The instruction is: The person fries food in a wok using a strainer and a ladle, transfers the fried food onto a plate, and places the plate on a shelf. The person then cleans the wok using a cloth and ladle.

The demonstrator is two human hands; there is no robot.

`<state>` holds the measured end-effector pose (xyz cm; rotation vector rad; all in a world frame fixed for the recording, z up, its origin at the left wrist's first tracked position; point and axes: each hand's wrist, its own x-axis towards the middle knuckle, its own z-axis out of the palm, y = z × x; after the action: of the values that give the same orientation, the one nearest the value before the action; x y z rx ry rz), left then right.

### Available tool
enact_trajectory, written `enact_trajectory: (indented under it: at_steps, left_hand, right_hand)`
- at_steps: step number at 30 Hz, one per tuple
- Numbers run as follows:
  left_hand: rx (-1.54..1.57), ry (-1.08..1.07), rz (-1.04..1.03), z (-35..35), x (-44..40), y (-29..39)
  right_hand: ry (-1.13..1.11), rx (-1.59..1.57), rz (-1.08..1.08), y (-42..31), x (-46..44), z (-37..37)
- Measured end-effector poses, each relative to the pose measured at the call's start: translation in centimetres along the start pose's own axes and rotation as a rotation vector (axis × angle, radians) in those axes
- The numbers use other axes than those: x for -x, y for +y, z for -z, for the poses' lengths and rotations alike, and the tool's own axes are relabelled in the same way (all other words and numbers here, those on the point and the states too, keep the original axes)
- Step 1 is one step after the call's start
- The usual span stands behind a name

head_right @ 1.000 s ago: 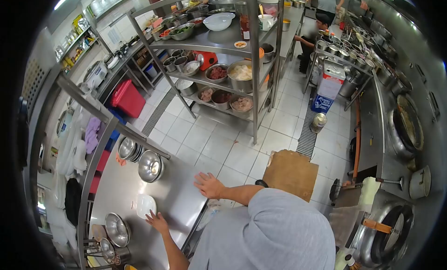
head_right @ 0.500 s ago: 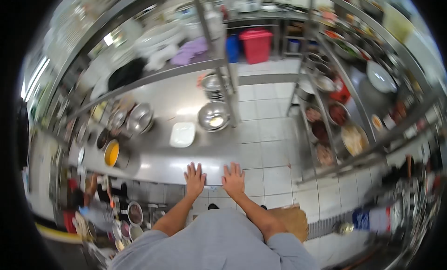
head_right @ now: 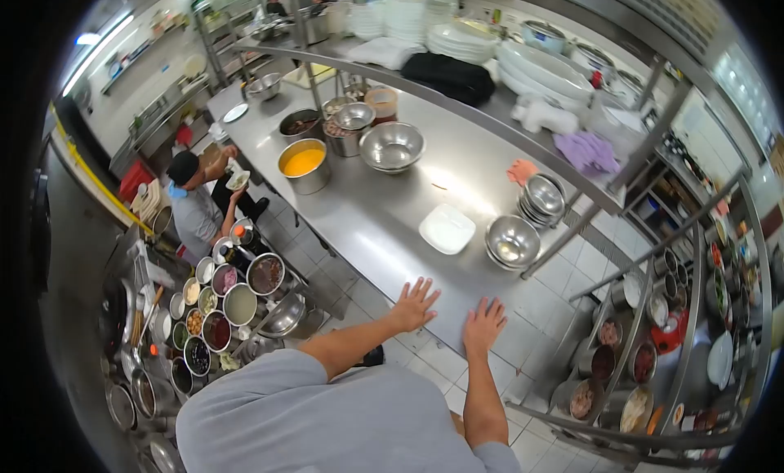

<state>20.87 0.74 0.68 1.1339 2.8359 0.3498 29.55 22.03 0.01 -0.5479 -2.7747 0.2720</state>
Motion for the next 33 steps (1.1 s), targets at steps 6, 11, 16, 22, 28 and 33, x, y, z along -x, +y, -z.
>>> enact_trajectory:
  at_steps: [6,11,16,22,28,33]
  left_hand:
    - [0.187,0.158,-0.167,0.0,-0.9,-6.9]
    - [0.114,0.324,0.159,3.4,-3.1,-15.1]
    - [0.074,0.351,0.229,4.1,-4.1,-17.3]
    - [0.081,0.339,0.222,4.6,-4.0,-17.5]
    - [0.099,0.354,0.221,4.5,-3.8,-17.6]
    - [0.1,0.386,0.215,4.6,-3.6,-17.9]
  right_hand:
    - [-0.051,0.008,-0.035,-0.8,-0.3,1.0]
    - [-0.033,-0.039,-0.092,-0.4,-0.5,-0.2]
    - [-0.01,-0.034,-0.102,-0.5,-0.9,-0.3]
    - [-0.01,-0.002,-0.107,-1.2,-1.0,0.2]
    - [0.025,-0.058,-0.11,-1.2,-0.6,-0.1]
    - [0.088,-0.086,-0.055,-0.2,-0.4,-1.2]
